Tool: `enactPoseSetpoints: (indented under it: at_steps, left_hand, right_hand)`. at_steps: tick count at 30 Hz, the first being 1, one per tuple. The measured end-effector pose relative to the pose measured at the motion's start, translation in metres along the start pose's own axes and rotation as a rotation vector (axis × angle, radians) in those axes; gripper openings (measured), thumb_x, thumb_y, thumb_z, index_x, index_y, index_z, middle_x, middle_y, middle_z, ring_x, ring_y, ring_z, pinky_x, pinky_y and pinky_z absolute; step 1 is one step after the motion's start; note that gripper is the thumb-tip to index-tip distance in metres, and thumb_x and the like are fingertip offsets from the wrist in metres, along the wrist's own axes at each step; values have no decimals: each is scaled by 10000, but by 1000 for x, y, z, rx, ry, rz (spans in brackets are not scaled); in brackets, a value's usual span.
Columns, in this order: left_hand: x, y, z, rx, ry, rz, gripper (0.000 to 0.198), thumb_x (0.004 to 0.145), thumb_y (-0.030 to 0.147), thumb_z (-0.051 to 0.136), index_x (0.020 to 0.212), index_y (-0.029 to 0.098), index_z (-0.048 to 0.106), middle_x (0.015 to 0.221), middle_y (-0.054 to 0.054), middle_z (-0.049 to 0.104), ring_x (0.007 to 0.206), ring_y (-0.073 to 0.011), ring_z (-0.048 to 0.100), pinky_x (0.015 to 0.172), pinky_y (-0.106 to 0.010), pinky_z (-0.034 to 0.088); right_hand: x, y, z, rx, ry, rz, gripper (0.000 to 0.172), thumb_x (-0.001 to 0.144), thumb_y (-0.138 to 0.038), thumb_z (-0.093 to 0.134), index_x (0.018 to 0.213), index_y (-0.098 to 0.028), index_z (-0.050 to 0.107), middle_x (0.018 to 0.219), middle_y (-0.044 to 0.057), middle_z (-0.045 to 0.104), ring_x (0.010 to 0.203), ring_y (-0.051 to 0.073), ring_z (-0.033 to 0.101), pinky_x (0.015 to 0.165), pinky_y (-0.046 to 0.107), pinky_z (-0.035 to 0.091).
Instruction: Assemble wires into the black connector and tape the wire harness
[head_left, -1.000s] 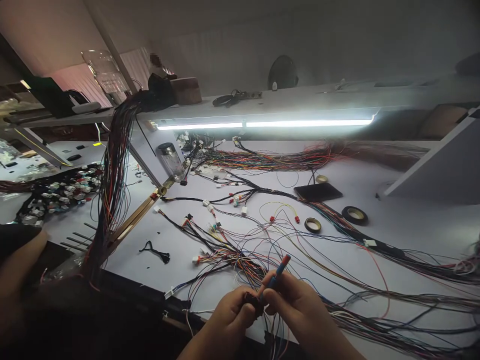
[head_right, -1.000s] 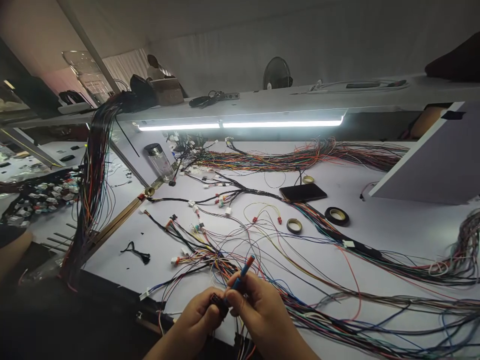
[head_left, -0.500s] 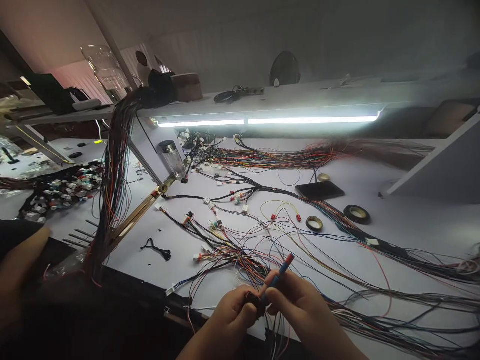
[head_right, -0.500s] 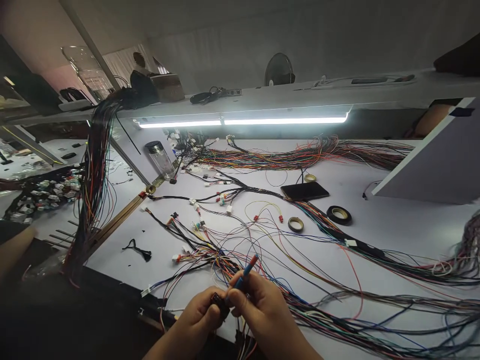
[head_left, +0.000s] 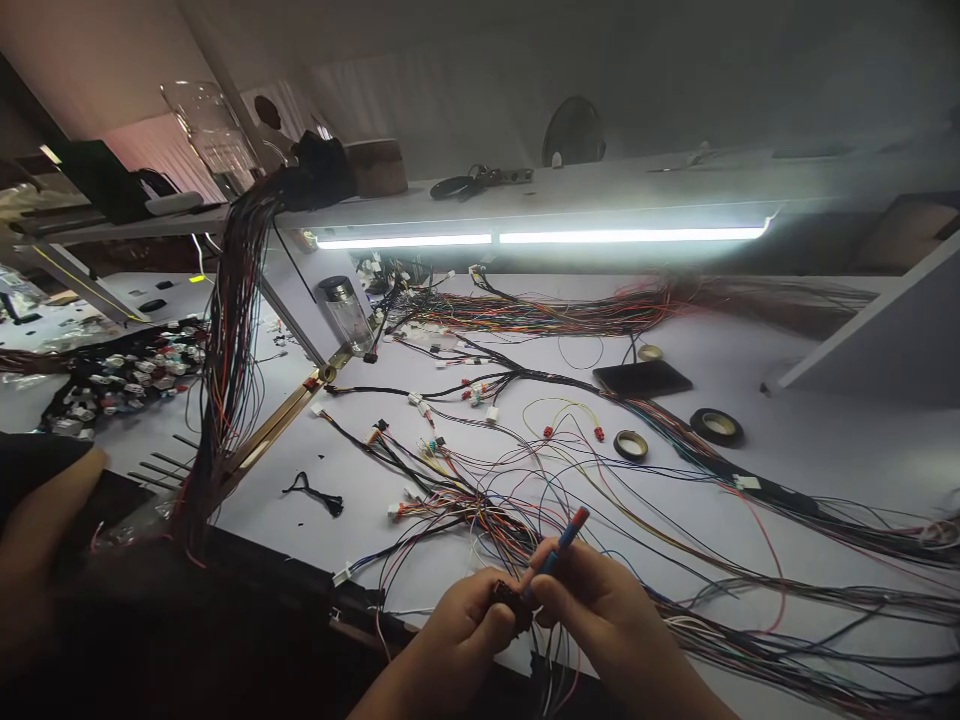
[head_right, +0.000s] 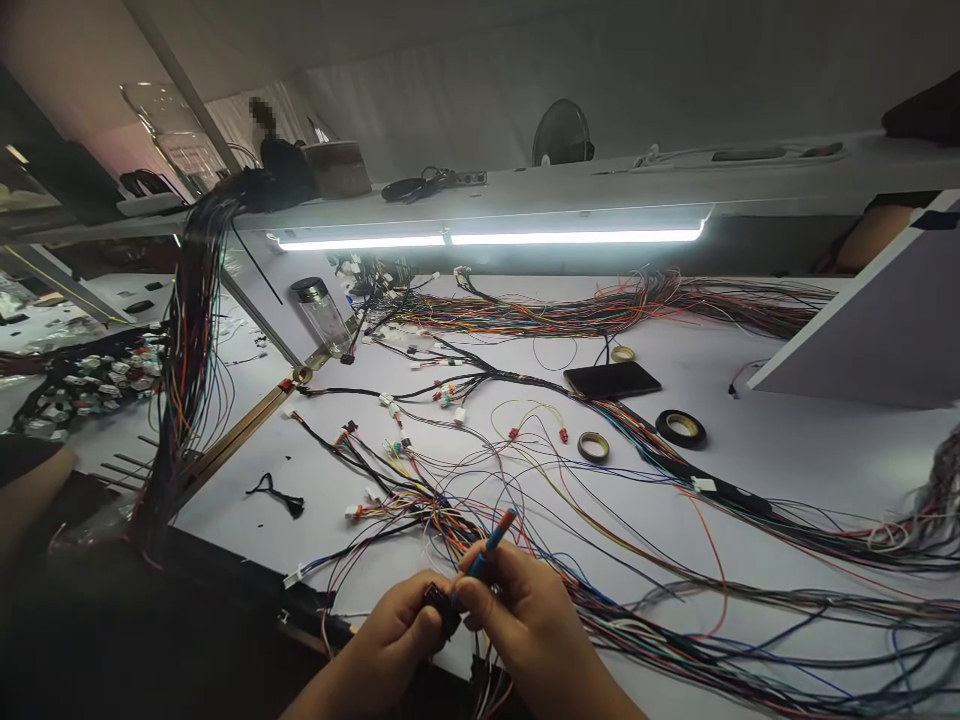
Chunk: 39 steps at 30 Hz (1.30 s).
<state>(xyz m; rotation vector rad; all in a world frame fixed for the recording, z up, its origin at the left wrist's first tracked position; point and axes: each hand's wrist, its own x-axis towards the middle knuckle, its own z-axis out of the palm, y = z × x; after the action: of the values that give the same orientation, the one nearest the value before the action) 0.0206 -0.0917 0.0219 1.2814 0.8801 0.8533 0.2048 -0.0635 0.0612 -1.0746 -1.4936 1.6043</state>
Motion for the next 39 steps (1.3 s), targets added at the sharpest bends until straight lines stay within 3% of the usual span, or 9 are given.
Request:
enactPoseSetpoints:
  at_steps: [10, 18, 28, 39]
  left_hand:
    - [-4, -5, 1, -102, 3, -68, 501, 878, 611, 453, 874, 118, 541, 686, 20, 394, 589, -92, 301, 548, -232, 263]
    - [-1, 3, 1, -28, 5, -36, 525, 881, 613, 444, 853, 105, 573, 689, 15, 393, 618, -103, 330, 583, -242, 293]
    - [-3, -5, -1, -79, -10, -40, 488, 893, 580, 455, 897, 109, 582, 682, 24, 379, 611, -101, 311, 580, -241, 282]
    - [-3, 0, 2, -85, -5, -37, 488, 884, 592, 466, 867, 117, 577, 667, 31, 381, 597, -94, 316, 596, -243, 303]
  right_hand:
    - [0, 3, 1, 102, -14, 8, 278, 882, -456, 593, 896, -179, 609, 784, 38, 641, 666, 160, 601, 637, 297, 520]
    - [0, 6, 0, 80, -25, -8, 268, 894, -447, 583, 897, -181, 618, 766, 36, 639, 679, 164, 590, 639, 300, 504]
    - [-1, 3, 1, 132, -24, 16, 261, 878, -443, 607, 887, -182, 615, 758, 26, 624, 664, 152, 562, 633, 287, 477]
    - [0, 5, 0, 106, -27, 12, 261, 886, -444, 592, 904, -185, 618, 782, 42, 642, 676, 161, 574, 645, 301, 488]
